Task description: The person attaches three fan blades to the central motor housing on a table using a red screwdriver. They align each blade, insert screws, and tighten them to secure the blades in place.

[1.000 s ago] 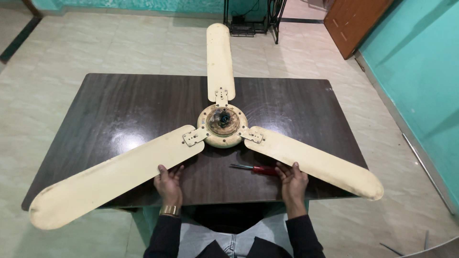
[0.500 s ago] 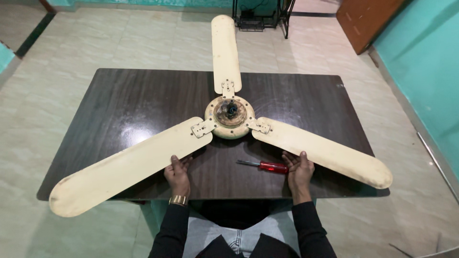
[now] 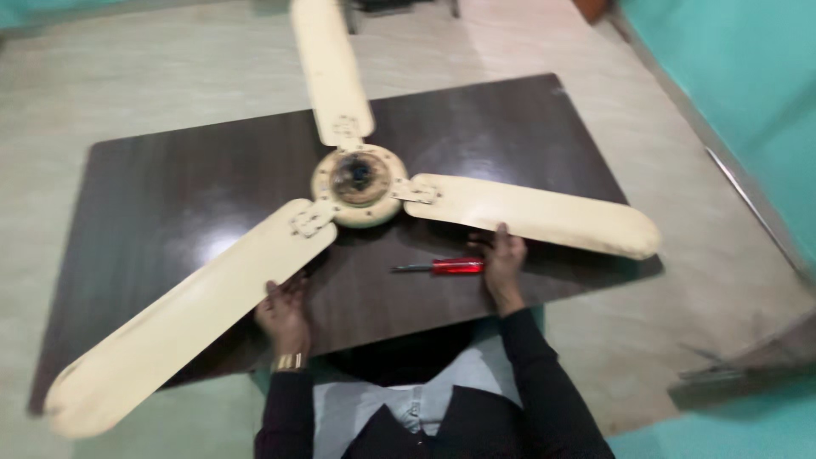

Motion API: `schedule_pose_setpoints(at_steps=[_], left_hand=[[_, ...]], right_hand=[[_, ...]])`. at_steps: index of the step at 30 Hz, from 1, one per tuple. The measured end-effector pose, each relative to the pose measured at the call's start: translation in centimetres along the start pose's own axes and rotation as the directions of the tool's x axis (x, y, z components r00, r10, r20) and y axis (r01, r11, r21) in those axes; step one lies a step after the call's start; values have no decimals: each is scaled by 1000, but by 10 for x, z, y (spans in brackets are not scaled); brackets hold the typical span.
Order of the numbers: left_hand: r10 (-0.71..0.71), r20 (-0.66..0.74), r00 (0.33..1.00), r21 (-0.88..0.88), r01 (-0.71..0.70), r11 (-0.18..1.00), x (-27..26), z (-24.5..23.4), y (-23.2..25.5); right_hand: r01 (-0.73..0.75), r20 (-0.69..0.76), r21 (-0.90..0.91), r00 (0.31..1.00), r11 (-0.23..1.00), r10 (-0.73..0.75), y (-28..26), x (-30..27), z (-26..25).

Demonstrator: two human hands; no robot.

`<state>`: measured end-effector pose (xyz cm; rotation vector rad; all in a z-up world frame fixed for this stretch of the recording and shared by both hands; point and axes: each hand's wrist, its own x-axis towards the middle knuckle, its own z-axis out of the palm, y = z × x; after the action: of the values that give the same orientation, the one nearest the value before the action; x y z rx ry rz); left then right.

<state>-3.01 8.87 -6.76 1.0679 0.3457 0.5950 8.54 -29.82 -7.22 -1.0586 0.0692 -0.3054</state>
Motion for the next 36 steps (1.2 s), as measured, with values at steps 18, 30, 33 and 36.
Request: schedule_pose_setpoints(at_steps=[18,30,33,36], left_hand=[[54,58,997,48,-57,997,-6,6,12],[26,32,999,98,-29,995,-11,12,21],[49,45,998,49,-51,998,-9,15,18],[34,52,998,-29,-33,999,-9,9,15]], right_hand=[[-40,18,36,999,999,39,-1,-2,-2],[-75,-30,99,996,992,78,-2,-4,1],[-58,-38,166,997,984,66,-5,-3,4],[-48,-36,120,998,992,53,-7,-4,4]])
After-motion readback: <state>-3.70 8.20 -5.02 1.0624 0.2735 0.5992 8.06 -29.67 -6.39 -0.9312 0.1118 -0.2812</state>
